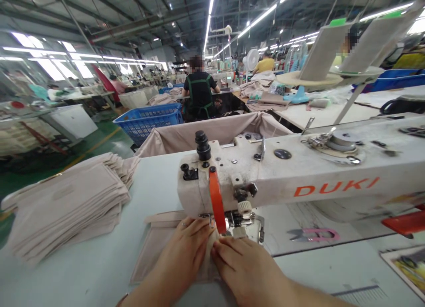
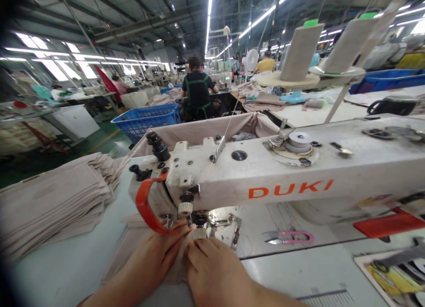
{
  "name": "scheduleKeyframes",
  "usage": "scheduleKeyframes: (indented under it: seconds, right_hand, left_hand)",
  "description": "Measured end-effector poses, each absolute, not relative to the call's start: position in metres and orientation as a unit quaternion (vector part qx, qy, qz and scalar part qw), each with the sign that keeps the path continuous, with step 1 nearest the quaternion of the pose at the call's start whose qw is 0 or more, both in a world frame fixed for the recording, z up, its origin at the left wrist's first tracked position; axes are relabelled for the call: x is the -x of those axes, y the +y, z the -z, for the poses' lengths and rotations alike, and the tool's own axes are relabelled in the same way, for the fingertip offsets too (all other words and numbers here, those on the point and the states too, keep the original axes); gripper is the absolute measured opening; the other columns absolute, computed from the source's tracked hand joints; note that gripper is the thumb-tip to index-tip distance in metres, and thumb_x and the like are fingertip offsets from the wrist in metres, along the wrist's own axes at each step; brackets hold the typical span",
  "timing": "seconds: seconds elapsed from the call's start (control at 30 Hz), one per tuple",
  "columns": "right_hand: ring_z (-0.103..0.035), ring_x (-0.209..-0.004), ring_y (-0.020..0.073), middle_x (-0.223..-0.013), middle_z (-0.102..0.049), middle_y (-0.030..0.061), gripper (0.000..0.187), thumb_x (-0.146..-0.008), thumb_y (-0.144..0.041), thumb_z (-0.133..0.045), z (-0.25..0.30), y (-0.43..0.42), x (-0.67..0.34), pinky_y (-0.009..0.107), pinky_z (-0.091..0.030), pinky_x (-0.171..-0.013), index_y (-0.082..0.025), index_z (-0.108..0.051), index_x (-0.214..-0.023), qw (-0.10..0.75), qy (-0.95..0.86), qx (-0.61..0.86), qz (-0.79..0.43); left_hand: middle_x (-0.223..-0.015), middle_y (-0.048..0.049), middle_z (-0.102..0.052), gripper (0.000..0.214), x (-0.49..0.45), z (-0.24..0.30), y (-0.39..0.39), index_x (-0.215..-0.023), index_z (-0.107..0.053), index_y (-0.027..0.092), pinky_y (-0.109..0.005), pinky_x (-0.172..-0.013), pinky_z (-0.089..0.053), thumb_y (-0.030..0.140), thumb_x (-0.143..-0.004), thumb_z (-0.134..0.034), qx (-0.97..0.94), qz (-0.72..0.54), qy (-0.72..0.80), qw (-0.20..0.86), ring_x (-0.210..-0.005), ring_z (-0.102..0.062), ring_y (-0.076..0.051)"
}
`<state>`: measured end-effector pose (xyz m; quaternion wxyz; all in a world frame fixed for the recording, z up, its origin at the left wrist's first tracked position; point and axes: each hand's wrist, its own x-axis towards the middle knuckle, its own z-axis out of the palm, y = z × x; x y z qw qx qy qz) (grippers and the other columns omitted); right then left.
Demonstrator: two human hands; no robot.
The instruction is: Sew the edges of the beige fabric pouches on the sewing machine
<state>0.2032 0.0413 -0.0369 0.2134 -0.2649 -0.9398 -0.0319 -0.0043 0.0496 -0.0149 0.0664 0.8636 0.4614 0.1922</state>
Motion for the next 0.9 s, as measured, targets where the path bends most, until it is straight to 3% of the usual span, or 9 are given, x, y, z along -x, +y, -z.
scheduleKeyframes:
  seconds: [0.27, 0.37, 0.43, 0.53, 0.63, 0.77, 0.9]
  right_hand:
    - [-0.063, -0.094, 0.0233, -0.108, -0.072, 0.0086, 0.014, -0.092, -0.023, -0.064, 0.041, 0.039, -0.199, 0.033, -0.052, -0.076, -0.013, -0.072, -0.099, 0.216, -0.941, 0.259, 0.02]
    - [-0.062, -0.105, 0.0237, -0.116, -0.071, 0.0089, 0.022, -0.094, -0.023, -0.061, 0.029, 0.042, -0.205, 0.034, -0.05, -0.085, -0.012, -0.069, -0.112, 0.196, -0.944, 0.265, -0.031]
    - [-0.06, -0.112, 0.0224, -0.117, -0.071, 0.0064, 0.025, -0.094, -0.022, -0.059, 0.011, 0.045, -0.219, 0.035, -0.044, -0.096, -0.016, -0.066, -0.118, 0.189, -0.945, 0.246, -0.1]
    - [-0.058, -0.114, 0.0184, -0.114, -0.07, 0.0001, 0.035, -0.085, -0.008, -0.058, -0.02, 0.05, -0.249, 0.035, -0.036, -0.104, -0.024, -0.065, -0.115, 0.165, -0.923, 0.267, -0.223]
    - [-0.053, -0.115, 0.0226, -0.118, -0.064, 0.0014, 0.052, -0.073, 0.005, -0.055, -0.028, 0.059, -0.272, 0.038, -0.038, -0.099, -0.027, -0.064, -0.113, 0.142, -0.905, 0.346, -0.204]
    - [-0.058, -0.091, 0.023, -0.094, -0.062, 0.0036, 0.021, -0.08, -0.005, -0.067, -0.001, 0.075, -0.263, 0.034, -0.045, -0.079, -0.02, -0.061, -0.094, 0.187, -0.861, 0.455, -0.127]
    - [-0.057, -0.079, 0.0221, -0.084, -0.061, 0.0042, 0.011, -0.09, -0.019, -0.067, 0.016, 0.074, -0.242, 0.032, -0.042, -0.068, -0.019, -0.058, -0.084, 0.22, -0.851, 0.467, -0.092]
  left_hand:
    - [-0.12, -0.0081, -0.072, 0.045, -0.002, 0.008, 0.046, -0.123, -0.068, 0.022, -0.041, -0.098, -0.057, 0.004, -0.086, -0.049, -0.869, -0.187, 0.457, 0.041, -0.109, -0.067, -0.024]
    - [-0.121, -0.0086, -0.072, 0.043, 0.0, 0.005, 0.044, -0.123, -0.067, 0.02, -0.042, -0.1, -0.056, 0.004, -0.087, -0.05, -0.881, -0.171, 0.441, 0.01, -0.11, -0.067, -0.024]
    - [-0.129, -0.01, -0.069, 0.041, 0.006, 0.006, 0.041, -0.13, -0.062, 0.018, -0.042, -0.104, -0.055, 0.013, -0.089, -0.058, -0.898, -0.154, 0.412, -0.006, -0.118, -0.065, -0.025]
    - [-0.135, -0.012, -0.066, 0.055, 0.016, 0.011, 0.035, -0.135, -0.057, 0.015, -0.04, -0.1, -0.058, 0.039, -0.087, -0.068, -0.929, -0.159, 0.332, -0.027, -0.124, -0.062, -0.028]
    - [-0.132, -0.0104, -0.069, 0.04, 0.017, 0.015, 0.03, -0.128, -0.061, 0.014, -0.034, -0.101, -0.056, 0.03, -0.092, -0.06, -0.938, -0.194, 0.283, -0.051, -0.124, -0.063, -0.024]
    - [-0.126, -0.0093, -0.071, 0.042, 0.007, 0.012, 0.024, -0.123, -0.062, 0.014, -0.031, -0.104, -0.054, 0.005, -0.084, -0.049, -0.917, -0.221, 0.328, -0.045, -0.121, -0.065, -0.019]
    - [-0.122, -0.0111, -0.072, 0.047, 0.003, 0.01, 0.02, -0.126, -0.061, 0.014, -0.037, -0.097, -0.06, 0.009, -0.081, -0.051, -0.899, -0.229, 0.373, -0.026, -0.113, -0.069, -0.024]
